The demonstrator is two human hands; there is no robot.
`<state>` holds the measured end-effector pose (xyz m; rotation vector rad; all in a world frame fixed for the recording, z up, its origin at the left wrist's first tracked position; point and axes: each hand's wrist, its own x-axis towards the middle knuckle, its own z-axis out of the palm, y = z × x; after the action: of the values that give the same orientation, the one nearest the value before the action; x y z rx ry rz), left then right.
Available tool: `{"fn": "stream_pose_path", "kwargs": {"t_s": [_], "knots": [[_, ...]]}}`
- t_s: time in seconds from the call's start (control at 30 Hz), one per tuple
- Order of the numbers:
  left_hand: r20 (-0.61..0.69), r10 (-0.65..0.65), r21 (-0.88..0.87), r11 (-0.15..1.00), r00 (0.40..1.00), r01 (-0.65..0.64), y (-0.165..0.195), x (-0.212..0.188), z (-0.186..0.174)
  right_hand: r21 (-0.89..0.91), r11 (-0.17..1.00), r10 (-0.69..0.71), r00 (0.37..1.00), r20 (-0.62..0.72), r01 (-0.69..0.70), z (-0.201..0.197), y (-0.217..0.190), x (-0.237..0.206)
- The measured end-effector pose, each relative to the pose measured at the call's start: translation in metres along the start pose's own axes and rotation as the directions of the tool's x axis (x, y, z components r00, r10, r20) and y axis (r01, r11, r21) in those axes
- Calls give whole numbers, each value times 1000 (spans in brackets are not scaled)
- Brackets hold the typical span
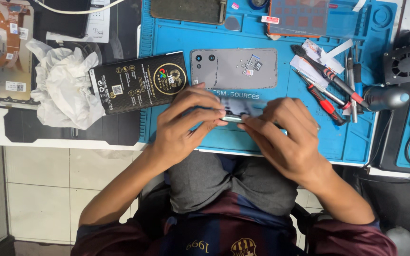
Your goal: The person assembles a smartphone by aligning and snapping the back cover onto the chassis. They then power on the device, unlock it, and navigate the interface while connected to a charger. The person tests the camera and other functions before disassembling the phone again.
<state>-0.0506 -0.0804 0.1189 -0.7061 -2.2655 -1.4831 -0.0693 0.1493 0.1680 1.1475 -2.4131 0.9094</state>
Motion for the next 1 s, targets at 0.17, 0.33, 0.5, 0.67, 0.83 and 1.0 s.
{"fn": "stream_pose_path", "kwargs": {"t_s": [0.17, 0.33, 0.5, 0.67, 0.83, 1.0], "knots": [[-107, -273, -140, 956, 956, 258, 28, -1, 12, -64, 997, -41, 987, -154, 31, 10, -10, -22], [28, -505, -536, 721, 863, 440, 46, -9, 28, -113, 993, -63, 958, -280, 32, 22, -13, -38], [-18, -569, -557, 688, 822, 465, 55, -14, 36, -157, 988, -54, 946, -319, 4, 24, -19, -43], [-97, -563, -513, 734, 820, 444, 53, -19, 41, -163, 984, 9, 938, -347, -69, 28, -27, -35], [-164, -605, -557, 709, 779, 433, 36, -22, 49, -50, 979, 172, 934, -314, -197, 16, -25, -23], [-190, -586, -576, 716, 788, 393, 30, -24, 54, 446, 774, 516, 856, -33, -449, -2, 18, -9]]}}
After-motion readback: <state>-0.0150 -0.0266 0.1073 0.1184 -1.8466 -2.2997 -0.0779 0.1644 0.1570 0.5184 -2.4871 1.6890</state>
